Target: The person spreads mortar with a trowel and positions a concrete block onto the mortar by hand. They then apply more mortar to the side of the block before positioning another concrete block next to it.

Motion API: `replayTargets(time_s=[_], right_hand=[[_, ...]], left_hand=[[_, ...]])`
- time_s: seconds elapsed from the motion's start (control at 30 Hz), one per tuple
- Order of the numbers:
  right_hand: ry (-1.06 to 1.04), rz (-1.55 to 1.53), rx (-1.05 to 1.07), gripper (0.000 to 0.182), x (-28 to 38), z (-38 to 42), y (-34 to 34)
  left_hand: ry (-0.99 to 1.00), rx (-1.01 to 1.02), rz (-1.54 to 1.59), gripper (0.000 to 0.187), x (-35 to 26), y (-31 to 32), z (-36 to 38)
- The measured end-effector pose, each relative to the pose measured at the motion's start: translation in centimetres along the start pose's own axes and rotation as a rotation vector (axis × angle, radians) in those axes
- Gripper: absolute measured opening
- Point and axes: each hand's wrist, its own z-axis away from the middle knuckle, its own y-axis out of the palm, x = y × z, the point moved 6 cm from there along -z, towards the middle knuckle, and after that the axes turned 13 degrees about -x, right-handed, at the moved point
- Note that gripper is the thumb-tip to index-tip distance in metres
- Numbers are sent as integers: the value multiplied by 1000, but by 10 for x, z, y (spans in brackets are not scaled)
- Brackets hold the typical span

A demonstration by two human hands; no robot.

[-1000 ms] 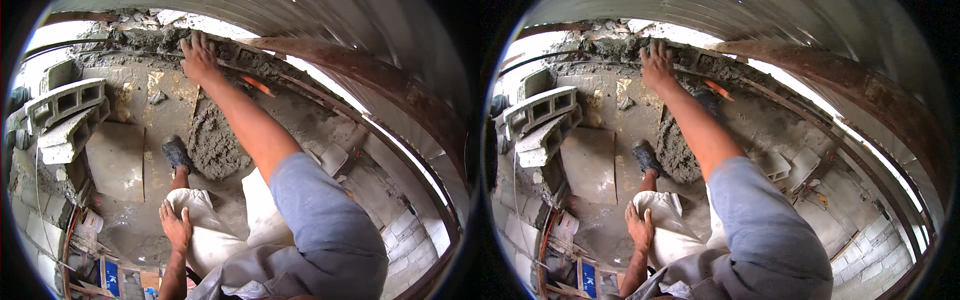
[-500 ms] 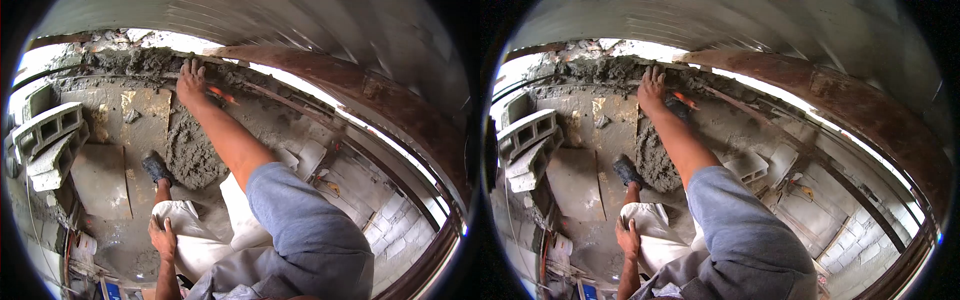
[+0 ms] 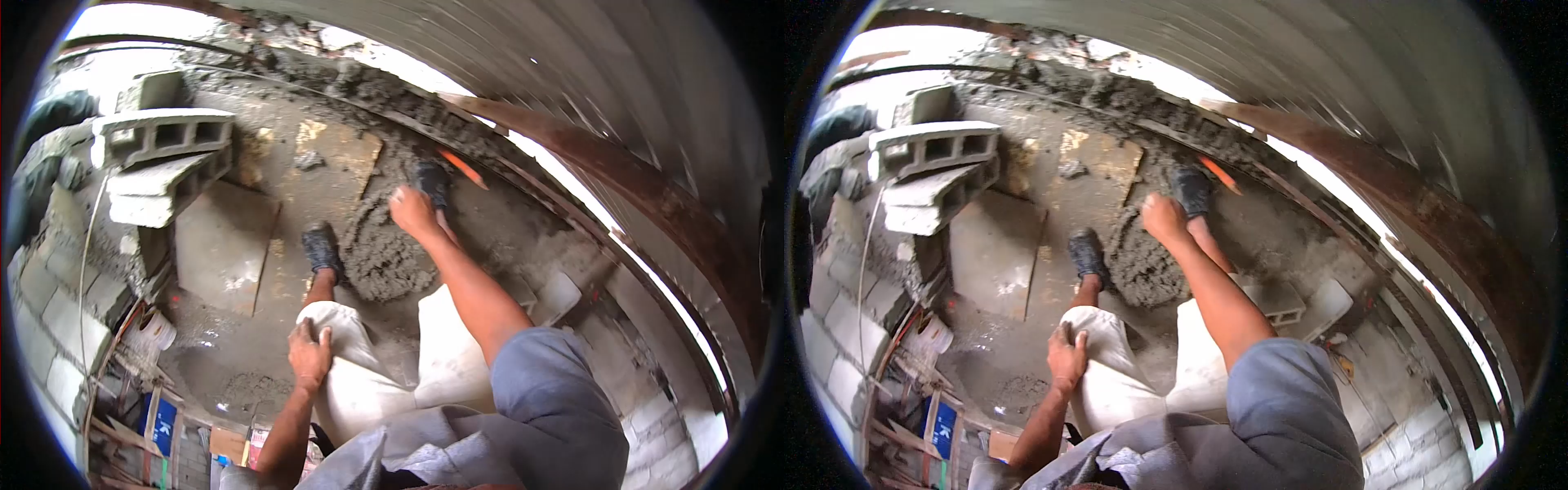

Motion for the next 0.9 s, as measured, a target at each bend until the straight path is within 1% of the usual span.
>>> replayTargets(time_s=[0.03, 0.1, 0.17, 0.23, 0.3, 0.37, 0.43, 0.47, 0.53, 0.57, 0.6, 0.63, 0.7, 0.73, 0.77, 0.83, 0.9], right_hand=[[57, 29, -9, 24, -19, 4, 18], [107, 45, 9, 21, -40, -5, 38], [109, -59, -25, 18, -26, -31, 31], [99, -70, -32, 21, -7, -75, 30], [-43, -150, -123, 25, 18, -113, 15], [2, -187, -386, 27, 35, -137, -7], [27, -139, -262, 30, 52, -131, -25], [-225, 131, -193, 35, 54, -134, -15], [-237, 119, -175, 40, 51, -100, -5], [-295, 181, -155, 43, 58, -73, -7], [-319, 161, -109, 46, 51, -49, 0], [-300, 189, -68, 45, 47, -24, 1], [-124, 188, 29, 40, 47, 30, -8], [-81, 213, 93, 39, 47, 54, -14], [-38, 240, 153, 39, 48, 77, -23], [-140, 231, 197, 38, 17, 108, -30], [-98, 225, 295, 39, 42, 149, -80]], left_hand=[[-7, -5, 14, 67, 3, 3, 1], [-24, 5, 20, 66, 4, 0, 2], [-38, 9, 70, 65, 7, -4, 5], [-36, -2, 88, 65, 15, 1, 6], [-38, -12, 82, 65, 24, 5, 8], [-41, -17, 80, 64, 32, 7, 10], [-26, -28, 112, 65, 35, 6, 12], [-34, -36, 128, 65, 38, 5, 12], [-20, -22, 125, 70, 42, 7, 12], [-30, -35, 146, 70, 42, 5, 11], [-48, -11, 139, 71, 43, 5, 12], [-67, 14, 135, 72, 46, 5, 14], [-84, 3, 168, 74, 52, 7, 15], [-86, 0, 176, 75, 55, 9, 16], [-95, -13, 203, 75, 58, 12, 18], [-118, -146, 253, 78, 63, 12, 20], [-145, -202, 329, 78, 64, 5, 19]])
